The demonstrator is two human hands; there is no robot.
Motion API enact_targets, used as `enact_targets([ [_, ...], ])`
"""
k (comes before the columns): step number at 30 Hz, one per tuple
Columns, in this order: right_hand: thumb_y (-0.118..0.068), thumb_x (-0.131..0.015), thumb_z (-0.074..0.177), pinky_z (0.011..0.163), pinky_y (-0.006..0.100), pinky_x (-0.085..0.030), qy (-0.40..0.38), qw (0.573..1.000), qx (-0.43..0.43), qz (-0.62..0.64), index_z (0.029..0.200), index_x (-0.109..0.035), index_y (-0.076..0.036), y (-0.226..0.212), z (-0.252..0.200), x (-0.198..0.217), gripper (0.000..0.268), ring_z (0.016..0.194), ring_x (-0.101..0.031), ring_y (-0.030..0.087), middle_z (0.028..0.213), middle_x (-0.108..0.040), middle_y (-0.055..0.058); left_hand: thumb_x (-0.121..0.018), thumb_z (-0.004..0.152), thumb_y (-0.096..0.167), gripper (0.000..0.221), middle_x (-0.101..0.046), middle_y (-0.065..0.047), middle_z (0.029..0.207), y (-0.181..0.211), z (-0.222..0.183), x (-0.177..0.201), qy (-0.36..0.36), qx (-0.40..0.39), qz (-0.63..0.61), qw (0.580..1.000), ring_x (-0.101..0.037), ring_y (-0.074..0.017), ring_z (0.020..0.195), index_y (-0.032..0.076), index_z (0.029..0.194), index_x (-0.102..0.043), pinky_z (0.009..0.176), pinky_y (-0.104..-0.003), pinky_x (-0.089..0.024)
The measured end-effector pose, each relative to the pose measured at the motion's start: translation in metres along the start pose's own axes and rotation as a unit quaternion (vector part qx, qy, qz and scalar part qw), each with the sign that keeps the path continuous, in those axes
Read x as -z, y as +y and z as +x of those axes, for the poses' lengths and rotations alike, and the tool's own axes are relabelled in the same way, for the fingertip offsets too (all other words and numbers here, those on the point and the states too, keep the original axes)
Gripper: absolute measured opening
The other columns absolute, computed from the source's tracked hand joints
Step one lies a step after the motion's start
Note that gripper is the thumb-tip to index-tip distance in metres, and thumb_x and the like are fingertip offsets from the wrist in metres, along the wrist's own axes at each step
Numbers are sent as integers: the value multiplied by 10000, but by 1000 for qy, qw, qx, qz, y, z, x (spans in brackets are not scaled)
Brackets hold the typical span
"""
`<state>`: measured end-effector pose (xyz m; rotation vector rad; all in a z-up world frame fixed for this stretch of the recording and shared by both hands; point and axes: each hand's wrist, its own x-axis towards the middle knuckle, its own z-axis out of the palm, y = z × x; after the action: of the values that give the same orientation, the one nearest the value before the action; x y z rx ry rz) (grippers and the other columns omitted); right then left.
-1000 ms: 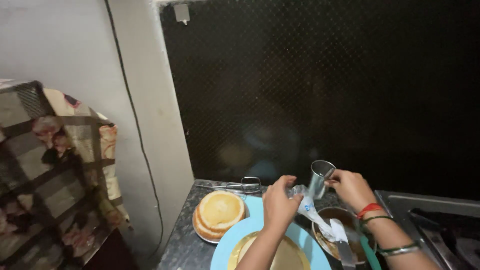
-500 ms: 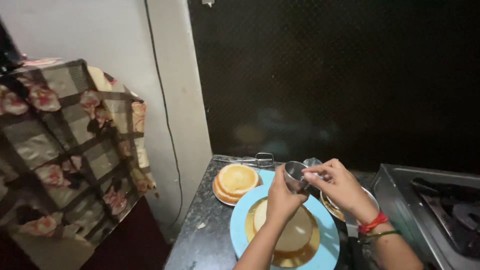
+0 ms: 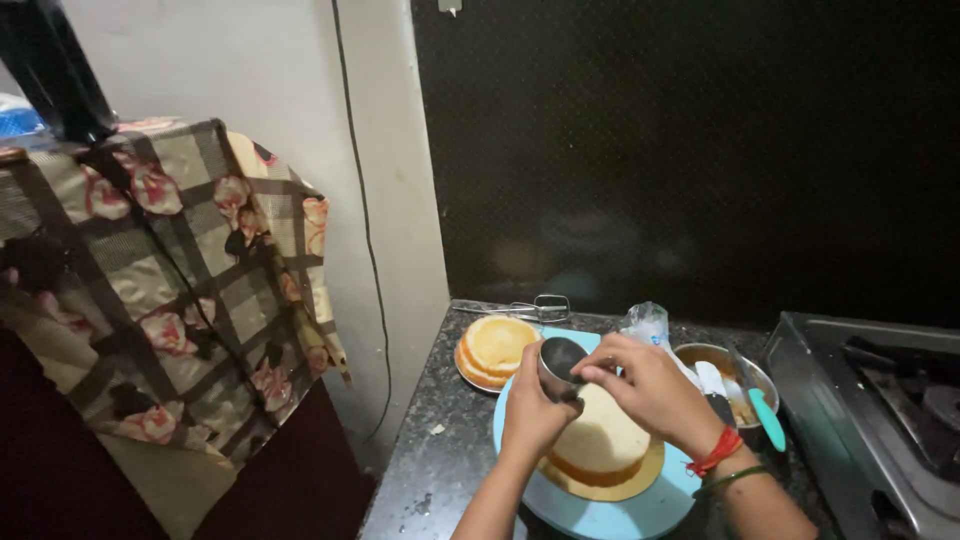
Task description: The person places a cake layer onto a turntable, spreads cream over it with a spatula, and tops it with another cake layer. They then pour liquid from a cup onto the cake using a spoon.
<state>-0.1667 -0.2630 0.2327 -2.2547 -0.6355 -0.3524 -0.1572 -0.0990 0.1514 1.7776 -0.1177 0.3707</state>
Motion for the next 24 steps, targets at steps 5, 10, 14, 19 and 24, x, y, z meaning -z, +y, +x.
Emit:
enact_targets([
  [5,-213,-703,867,660,324,-579,1,999,-23,28,934,-806,-80,-26,8,-15,182,781,-747,189,899,-768,50,-822,562,65,811,-710,-106,1068,-8,-1,18,-11,-41,1,999,-705,-286,995,151,1306,-514,867,-379,-559],
  [10,-230,-713,874,652,334,-558,35,999,-3,-36,928,-802,-68,-33,9,-23,192,754,-717,205,891,-748,74,-799,571,63,790,-722,-103,1078,-1,-2,41,-37,-39,-22,998,-724,-288,999,153,1305,-520,883,-375,-571],
  [14,-240,-702,867,676,343,-570,38,999,-32,-6,934,-805,-69,-45,4,-32,210,768,-761,204,871,-789,72,-806,575,57,778,-707,-113,1130,6,-6,52,-35,-51,-28,998,-705,-296,1076,144,1295,-524,918,-382,-555],
  [19,-251,-677,877,721,325,-591,68,997,-31,26,966,-803,-74,-41,5,-41,235,809,-789,194,903,-810,67,-802,591,41,743,-697,-120,1165,4,-7,58,-49,-92,-15,994,-677,-310,1128,125,1281,-539,949,-388,-534],
  [24,-281,-682,920,703,341,-575,73,989,-126,-22,984,-821,-88,-51,-2,-38,247,757,-768,194,858,-791,84,-793,581,46,761,-688,-118,1175,3,-6,64,-63,-88,-27,994,-673,-317,1135,127,1291,-533,959,-388,-526],
])
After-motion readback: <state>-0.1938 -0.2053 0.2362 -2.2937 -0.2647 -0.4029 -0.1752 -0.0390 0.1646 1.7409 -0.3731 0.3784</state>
